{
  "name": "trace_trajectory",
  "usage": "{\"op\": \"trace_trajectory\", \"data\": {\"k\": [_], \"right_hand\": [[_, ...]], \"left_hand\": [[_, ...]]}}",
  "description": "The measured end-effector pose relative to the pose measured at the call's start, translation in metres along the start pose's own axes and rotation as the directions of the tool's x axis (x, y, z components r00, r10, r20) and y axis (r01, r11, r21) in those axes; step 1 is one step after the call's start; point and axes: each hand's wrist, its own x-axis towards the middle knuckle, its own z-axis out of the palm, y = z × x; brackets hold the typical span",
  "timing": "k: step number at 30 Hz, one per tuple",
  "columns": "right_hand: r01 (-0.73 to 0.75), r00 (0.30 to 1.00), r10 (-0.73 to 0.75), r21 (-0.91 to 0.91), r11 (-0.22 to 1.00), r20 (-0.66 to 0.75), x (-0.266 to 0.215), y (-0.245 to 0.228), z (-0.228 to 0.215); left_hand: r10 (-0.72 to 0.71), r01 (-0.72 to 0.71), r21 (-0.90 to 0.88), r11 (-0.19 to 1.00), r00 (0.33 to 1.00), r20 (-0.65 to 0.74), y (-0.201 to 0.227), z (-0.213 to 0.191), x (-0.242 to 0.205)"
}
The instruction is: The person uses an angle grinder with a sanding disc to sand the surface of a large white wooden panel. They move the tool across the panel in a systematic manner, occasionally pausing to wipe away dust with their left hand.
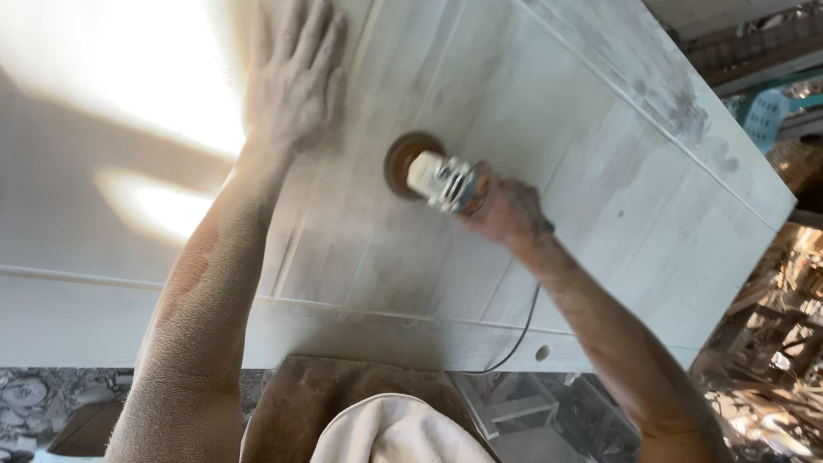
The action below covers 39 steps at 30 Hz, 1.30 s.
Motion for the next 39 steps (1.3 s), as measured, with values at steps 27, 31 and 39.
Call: {"op": "trace_trajectory", "data": {"k": [27,31,39], "right_hand": [[-0.123,0.990,0.133,0.163,0.979,-0.054,0.183,0.091,-0.116],[-0.172,0.984,0.176,0.196,0.966,-0.002,0.171,0.083,-0.106],[-0.027,0.999,0.027,0.006,1.000,-0.027,0.065,0.044,-0.037]], "left_hand": [[-0.041,0.037,0.124,0.992,0.999,0.031,0.004,-0.005,-0.002],[-0.044,0.041,0.088,0.995,0.999,0.031,0.005,-0.008,-0.010],[-0.031,0.026,0.058,0.998,0.995,0.097,-0.002,-0.011,-0.008]]}}
